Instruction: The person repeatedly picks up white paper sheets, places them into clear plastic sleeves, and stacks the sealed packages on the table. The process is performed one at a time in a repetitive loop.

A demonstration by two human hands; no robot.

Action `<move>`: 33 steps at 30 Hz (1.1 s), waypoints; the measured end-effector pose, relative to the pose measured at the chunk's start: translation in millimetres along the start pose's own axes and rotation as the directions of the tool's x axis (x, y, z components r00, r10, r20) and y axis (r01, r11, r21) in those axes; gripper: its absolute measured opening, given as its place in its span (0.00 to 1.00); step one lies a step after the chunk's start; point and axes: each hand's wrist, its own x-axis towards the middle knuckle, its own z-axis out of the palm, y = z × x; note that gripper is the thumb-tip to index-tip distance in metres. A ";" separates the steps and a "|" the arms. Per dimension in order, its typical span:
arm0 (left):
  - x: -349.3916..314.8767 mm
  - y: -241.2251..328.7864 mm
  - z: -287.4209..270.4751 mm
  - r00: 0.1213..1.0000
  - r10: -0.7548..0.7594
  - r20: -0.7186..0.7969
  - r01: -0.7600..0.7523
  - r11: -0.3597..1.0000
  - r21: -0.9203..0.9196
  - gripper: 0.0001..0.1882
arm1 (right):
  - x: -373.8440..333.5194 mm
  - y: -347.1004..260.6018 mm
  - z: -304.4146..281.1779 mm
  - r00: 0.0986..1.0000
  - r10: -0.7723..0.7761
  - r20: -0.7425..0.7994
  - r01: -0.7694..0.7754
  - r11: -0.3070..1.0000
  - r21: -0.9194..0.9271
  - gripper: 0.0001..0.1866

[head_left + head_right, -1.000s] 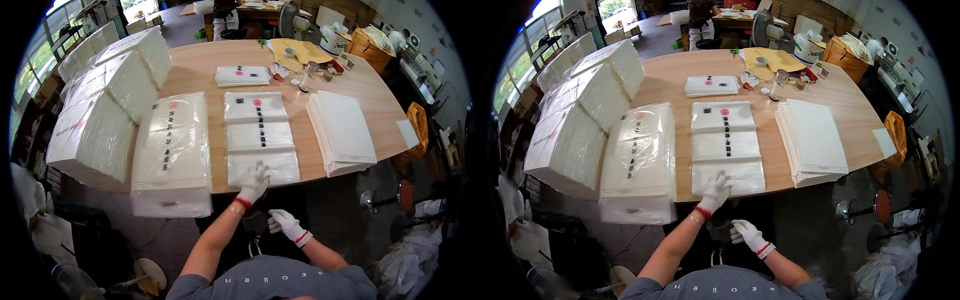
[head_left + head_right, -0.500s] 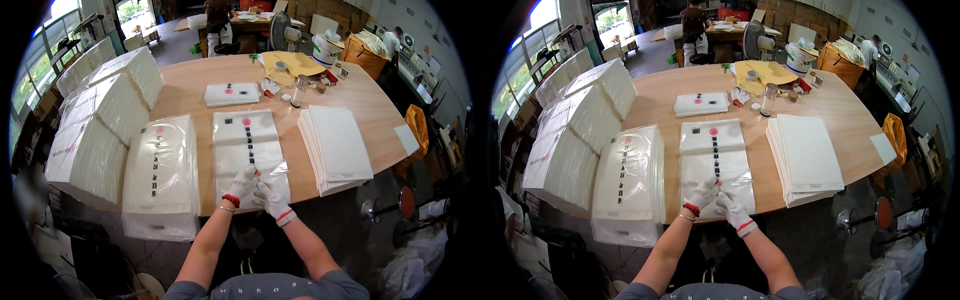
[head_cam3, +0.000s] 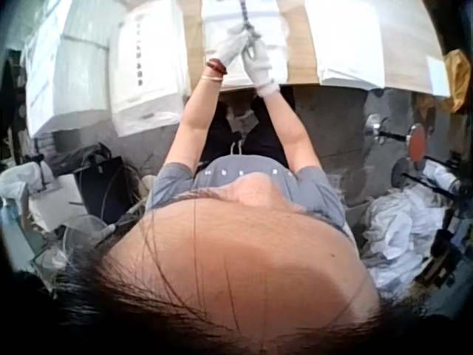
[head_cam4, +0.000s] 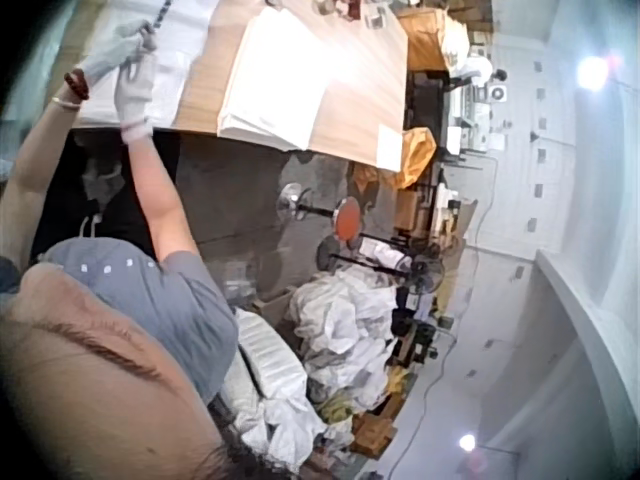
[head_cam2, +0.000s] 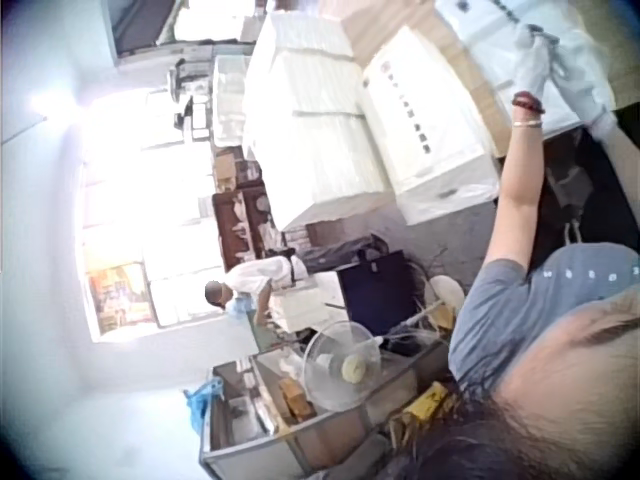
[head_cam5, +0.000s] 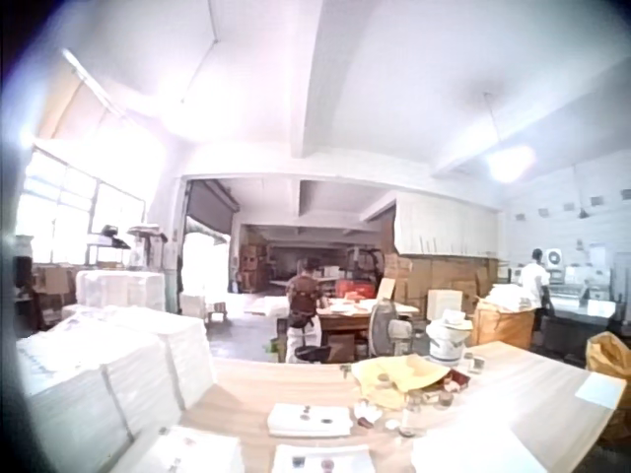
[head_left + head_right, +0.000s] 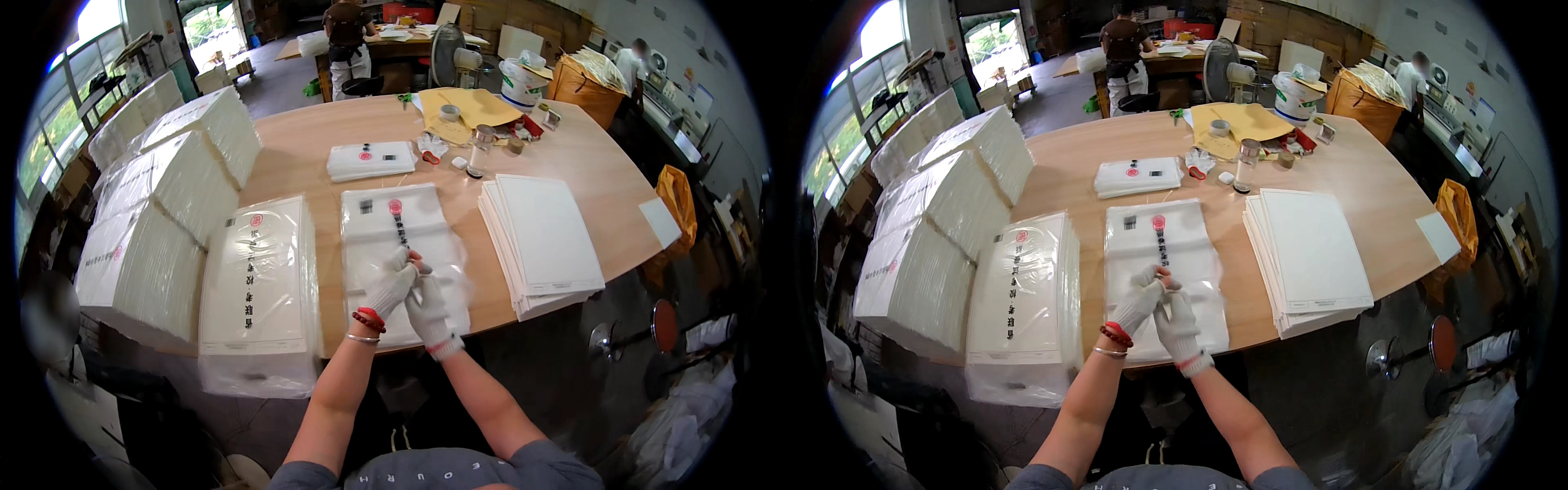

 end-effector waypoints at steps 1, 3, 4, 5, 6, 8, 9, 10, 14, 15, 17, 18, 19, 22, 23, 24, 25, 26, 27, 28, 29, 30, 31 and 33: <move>-4.4 18.8 0.2 0.999 0.043 -0.013 -0.041 0.994 0.103 0.10 | -8.6 9.4 10.9 0.983 0.139 0.121 -0.116 0.977 -0.181 0.18; -21.7 48.9 7.9 0.997 0.064 0.048 -0.077 0.925 0.371 0.13 | -42.8 54.7 28.0 0.914 0.236 0.329 -0.037 0.859 -0.511 0.24; -26.9 52.8 2.2 0.996 0.068 0.051 -0.084 0.868 0.489 0.14 | -55.7 48.5 31.8 0.891 0.219 0.398 -0.008 0.883 -0.469 0.23; -25.8 41.6 -1.6 0.994 0.100 0.052 -0.113 0.881 0.459 0.17 | -67.2 41.0 27.9 0.862 0.205 0.464 0.022 0.899 -0.438 0.22; -34.8 36.0 -2.1 0.985 0.167 0.043 -0.161 0.800 0.578 0.18 | -69.3 32.2 17.2 0.852 0.187 0.489 -0.010 0.940 -0.342 0.20; -49.2 25.7 -0.1 0.948 0.312 0.057 -0.238 0.582 0.778 0.18 | -71.1 17.1 -15.6 0.854 0.147 0.500 -0.126 0.989 -0.075 0.17; -61.8 31.3 5.4 0.967 0.252 0.024 -0.174 0.592 0.787 0.21 | -68.6 8.2 -39.8 0.868 0.122 0.480 -0.195 0.975 0.105 0.15; -67.1 25.8 3.3 0.955 0.296 0.028 -0.188 0.528 0.828 0.21 | -49.4 -2.7 -76.9 0.821 0.168 0.546 -0.245 0.967 0.071 0.11; -88.5 10.1 -4.4 0.794 0.598 0.105 -0.354 0.315 0.880 0.25 | 1.4 36.3 -182.8 0.929 0.273 0.251 -0.128 0.870 -0.476 0.26; -92.9 13.2 -2.4 0.722 0.681 0.125 -0.390 0.250 0.886 0.25 | 2.2 64.5 -200.0 0.959 0.154 0.240 0.032 0.778 -0.627 0.38; -100.4 18.1 2.6 0.606 0.784 0.138 -0.423 0.171 0.890 0.24 | 3.1 87.3 -220.7 0.894 0.349 0.282 -0.090 0.755 -0.650 0.42; -105.3 23.9 5.5 0.567 0.814 0.129 -0.425 0.155 0.892 0.23 | 7.6 95.6 -226.8 0.849 0.434 0.301 -0.144 0.739 -0.659 0.44; -110.4 28.7 9.1 0.526 0.842 0.120 -0.426 0.139 0.894 0.22 | 6.5 100.3 -231.7 0.859 0.422 0.290 -0.112 0.707 -0.698 0.43; -135.3 22.4 28.2 0.550 0.830 0.091 -0.475 0.221 0.852 0.21 | 20.9 110.4 -244.3 0.795 0.537 0.282 -0.313 0.761 -0.568 0.38; -137.4 15.6 36.8 0.594 0.788 0.162 -0.577 0.277 0.768 0.19 | 20.5 113.0 -243.5 0.896 0.375 0.238 -0.188 0.806 -0.562 0.24; -138.5 12.0 48.8 0.623 0.744 0.241 -0.664 0.340 0.666 0.18 | 22.5 111.8 -244.0 0.895 0.384 0.228 -0.162 0.755 -0.635 0.20; -143.5 12.1 61.7 0.702 0.639 0.313 -0.681 0.475 0.558 0.16 | 26.5 110.1 -245.2 0.895 0.391 0.215 -0.136 0.697 -0.704 0.17; -144.9 12.5 78.5 0.749 0.527 0.401 -0.663 0.606 0.440 0.14 | 28.3 110.1 -248.4 0.896 0.400 0.195 -0.112 0.626 -0.772 0.16; -140.0 -1.2 94.3 0.868 0.356 0.346 -0.460 0.840 0.287 0.13 | 26.5 97.1 -248.4 0.981 0.136 0.137 0.003 0.700 -0.714 0.17; -130.2 -24.5 105.0 0.936 0.155 0.317 -0.199 0.974 0.111 0.12 | 27.4 63.8 -243.2 0.967 0.182 0.178 0.012 0.664 -0.748 0.15; -115.3 -52.6 110.3 0.952 0.121 0.280 -0.171 0.972 0.162 0.14 | 23.7 24.1 -240.8 0.948 0.233 0.215 0.026 0.619 -0.785 0.14; -110.0 -52.8 111.1 0.937 -0.077 0.340 0.128 0.983 -0.132 0.16 | 7.3 -0.9 -242.1 0.948 0.068 0.312 0.204 0.622 -0.756 0.11; -106.9 -52.5 110.6 0.861 -0.233 0.452 0.423 0.821 -0.382 0.17 | -10.5 -18.6 -242.0 0.862 -0.109 0.495 0.483 0.476 -0.735 0.08; -105.4 -48.4 114.0 0.711 -0.548 0.440 0.703 0.563 -0.435 0.15 | -34.1 -40.4 -240.0 0.761 -0.222 0.610 0.469 0.837 -0.280 0.08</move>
